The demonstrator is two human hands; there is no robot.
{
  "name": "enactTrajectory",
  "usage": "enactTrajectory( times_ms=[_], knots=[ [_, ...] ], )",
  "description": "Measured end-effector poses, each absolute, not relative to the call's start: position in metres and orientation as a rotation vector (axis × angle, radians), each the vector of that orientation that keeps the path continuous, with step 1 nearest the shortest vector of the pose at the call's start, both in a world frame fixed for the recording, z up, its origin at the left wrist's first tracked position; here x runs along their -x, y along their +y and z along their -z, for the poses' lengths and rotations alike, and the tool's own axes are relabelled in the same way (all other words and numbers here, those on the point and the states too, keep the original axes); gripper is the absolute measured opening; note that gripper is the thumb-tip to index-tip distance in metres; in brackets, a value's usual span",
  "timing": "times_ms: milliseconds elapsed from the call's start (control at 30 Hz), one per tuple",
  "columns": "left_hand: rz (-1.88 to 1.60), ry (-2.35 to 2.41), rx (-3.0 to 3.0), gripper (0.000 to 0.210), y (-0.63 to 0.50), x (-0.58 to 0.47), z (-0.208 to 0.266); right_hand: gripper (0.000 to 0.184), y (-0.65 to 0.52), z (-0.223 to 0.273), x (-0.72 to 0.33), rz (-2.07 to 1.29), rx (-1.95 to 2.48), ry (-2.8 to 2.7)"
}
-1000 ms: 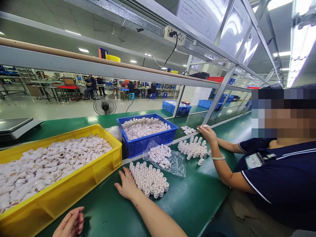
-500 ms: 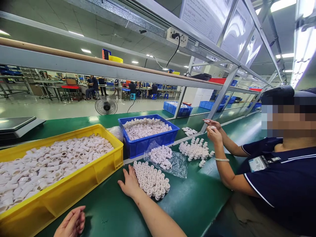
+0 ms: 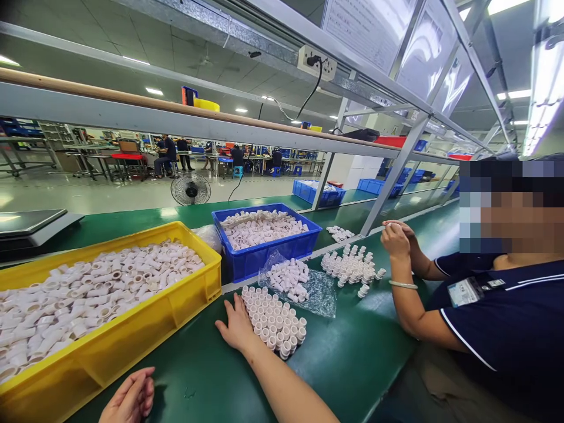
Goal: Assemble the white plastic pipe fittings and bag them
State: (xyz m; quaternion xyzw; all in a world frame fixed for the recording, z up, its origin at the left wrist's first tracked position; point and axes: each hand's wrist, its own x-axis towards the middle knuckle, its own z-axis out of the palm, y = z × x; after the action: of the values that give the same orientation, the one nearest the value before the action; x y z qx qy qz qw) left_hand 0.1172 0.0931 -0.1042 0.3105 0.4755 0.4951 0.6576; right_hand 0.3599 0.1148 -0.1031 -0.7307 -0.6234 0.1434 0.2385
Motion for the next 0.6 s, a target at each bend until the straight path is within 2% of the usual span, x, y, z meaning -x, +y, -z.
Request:
enactTrajectory(
  times_ms=[600],
  knots=[
    [-1.099, 1.054, -0.678, 0.037, 0.0970, -0.1156, 0.1102, 0.061, 0.1120, 0.0990, -0.3561, -0.430, 1.948, -1.724]
  ],
)
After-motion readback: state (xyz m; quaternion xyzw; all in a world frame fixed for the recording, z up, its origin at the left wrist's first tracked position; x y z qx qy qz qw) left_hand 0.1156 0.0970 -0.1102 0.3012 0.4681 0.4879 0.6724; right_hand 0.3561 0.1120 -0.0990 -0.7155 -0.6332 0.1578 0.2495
